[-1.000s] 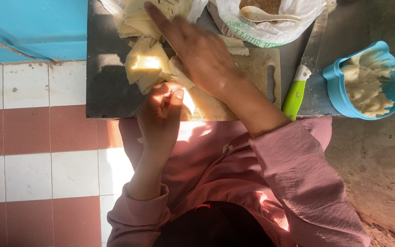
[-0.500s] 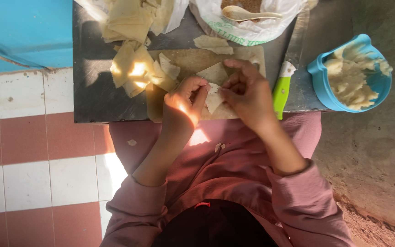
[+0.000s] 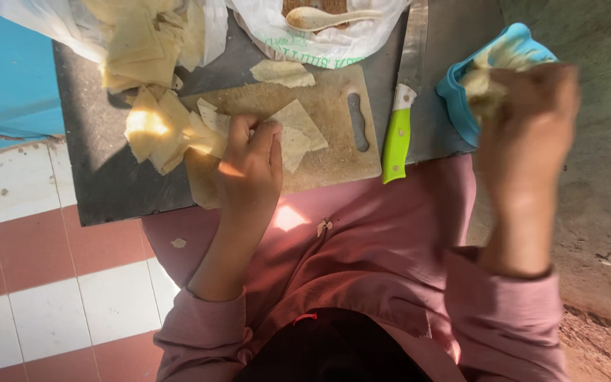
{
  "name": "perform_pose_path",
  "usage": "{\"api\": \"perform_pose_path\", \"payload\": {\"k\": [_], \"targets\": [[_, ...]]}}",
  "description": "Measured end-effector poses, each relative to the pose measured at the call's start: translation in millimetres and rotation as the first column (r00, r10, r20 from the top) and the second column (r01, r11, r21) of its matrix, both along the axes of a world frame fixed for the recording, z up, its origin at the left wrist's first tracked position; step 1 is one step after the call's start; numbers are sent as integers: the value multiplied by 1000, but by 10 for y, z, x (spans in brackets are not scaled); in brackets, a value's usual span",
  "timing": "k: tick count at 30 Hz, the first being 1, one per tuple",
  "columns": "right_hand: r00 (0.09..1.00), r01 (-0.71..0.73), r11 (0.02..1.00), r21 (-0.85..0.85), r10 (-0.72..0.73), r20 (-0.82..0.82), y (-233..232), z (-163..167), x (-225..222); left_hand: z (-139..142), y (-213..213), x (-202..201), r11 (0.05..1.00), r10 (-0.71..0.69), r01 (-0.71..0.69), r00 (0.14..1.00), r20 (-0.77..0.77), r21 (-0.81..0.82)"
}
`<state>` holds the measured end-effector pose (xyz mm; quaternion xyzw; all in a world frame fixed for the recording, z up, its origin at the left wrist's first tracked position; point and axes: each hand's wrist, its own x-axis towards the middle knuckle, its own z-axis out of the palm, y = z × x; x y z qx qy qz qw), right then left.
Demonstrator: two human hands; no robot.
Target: The person sits on the floor and cuts a stack of thin dough sheets into smaller pieces with a knife on a cutting board. They then place filling from a blue bowl onto the cut wrappers and fold the wrappers around the filling to form filled pastries, setting finished pieces aside.
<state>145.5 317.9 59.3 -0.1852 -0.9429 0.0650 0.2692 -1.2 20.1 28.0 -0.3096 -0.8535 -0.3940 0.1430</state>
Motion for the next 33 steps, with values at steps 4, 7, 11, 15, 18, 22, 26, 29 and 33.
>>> {"api": "perform_pose_path", "payload": {"k": [4, 7, 11, 15, 18, 22, 26, 29, 33], "targets": [[984, 57, 986, 157, -81, 156, 589, -176, 150, -45, -8, -48, 1000, 25, -25, 999, -27, 11], [966, 29, 990, 134, -62, 249, 678, -236, 110, -64, -23, -71, 998, 25, -33, 988, 152, 46], [975, -48, 997, 68, 32, 222, 663, -224, 84, -58, -20, -112, 998, 21, -32, 978, 210, 49], [978, -141, 978, -153, 162, 134, 760, -194, 96, -8, -33, -151, 999, -22, 16, 991, 134, 45], [987, -139, 940, -310, 157, 31, 734, -99, 93, 31, -54, -174, 998, 2, 6, 991, 131, -60], [953, -299, 820, -489, 283, -109, 352, 154, -37, 26, -11, -211, 991, 9, -2, 999, 53, -130], [821, -557, 698, -450, 543, -174, -305, 179, -430, -20, 97, -281, 986, 9, 4, 997, 73, -164], [772, -612, 645, -457, 612, -171, -722, -8, -767, -20, 110, -312, 986, 45, -19, 987, 153, -168], [779, -597, 752, -279, 627, 22, -994, -153, -1039, 18, 44, -313, 982, 88, -49, 973, 211, -185]]}}
